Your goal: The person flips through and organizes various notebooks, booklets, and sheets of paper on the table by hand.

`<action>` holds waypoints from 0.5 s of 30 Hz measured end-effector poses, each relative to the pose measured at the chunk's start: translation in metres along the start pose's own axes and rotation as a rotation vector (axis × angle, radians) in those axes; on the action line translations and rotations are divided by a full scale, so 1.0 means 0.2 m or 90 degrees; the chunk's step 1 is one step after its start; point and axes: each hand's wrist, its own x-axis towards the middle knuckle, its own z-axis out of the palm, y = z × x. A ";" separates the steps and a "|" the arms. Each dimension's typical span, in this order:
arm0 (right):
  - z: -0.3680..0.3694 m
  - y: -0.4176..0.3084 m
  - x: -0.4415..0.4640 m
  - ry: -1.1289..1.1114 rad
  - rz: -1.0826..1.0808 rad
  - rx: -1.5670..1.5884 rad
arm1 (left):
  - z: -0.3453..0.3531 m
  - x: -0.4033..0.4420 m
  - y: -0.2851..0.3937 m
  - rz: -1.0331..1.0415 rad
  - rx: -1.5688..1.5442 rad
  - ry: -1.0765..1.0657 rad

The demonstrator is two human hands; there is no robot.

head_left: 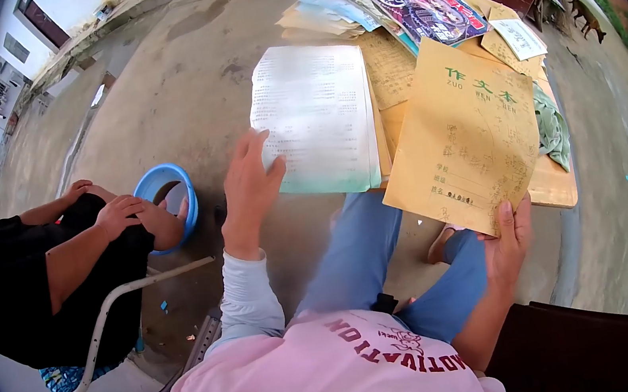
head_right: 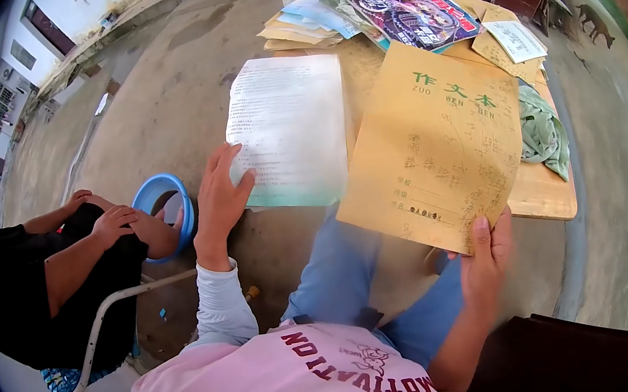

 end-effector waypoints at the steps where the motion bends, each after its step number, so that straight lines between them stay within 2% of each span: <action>1: 0.02 0.01 0.02 -0.027 0.004 0.006 | -0.01 -0.01 0.00 -0.012 -0.022 -0.004; 4: 0.17 0.02 0.04 -0.051 0.072 0.032 | 0.00 -0.01 -0.03 0.030 -0.029 0.036; 7: 0.24 0.14 0.07 -0.127 0.126 0.022 | 0.00 0.00 -0.02 0.005 -0.062 0.010; 10: 0.26 0.24 0.08 -0.189 0.120 -0.181 | 0.01 0.00 -0.04 -0.011 -0.084 0.022; 13: 0.28 0.23 0.07 -0.165 0.134 -0.186 | -0.02 -0.01 -0.06 -0.102 -0.195 -0.001; 15: 0.27 0.23 0.07 -0.166 0.145 -0.178 | 0.00 -0.01 -0.12 -0.044 -0.166 0.062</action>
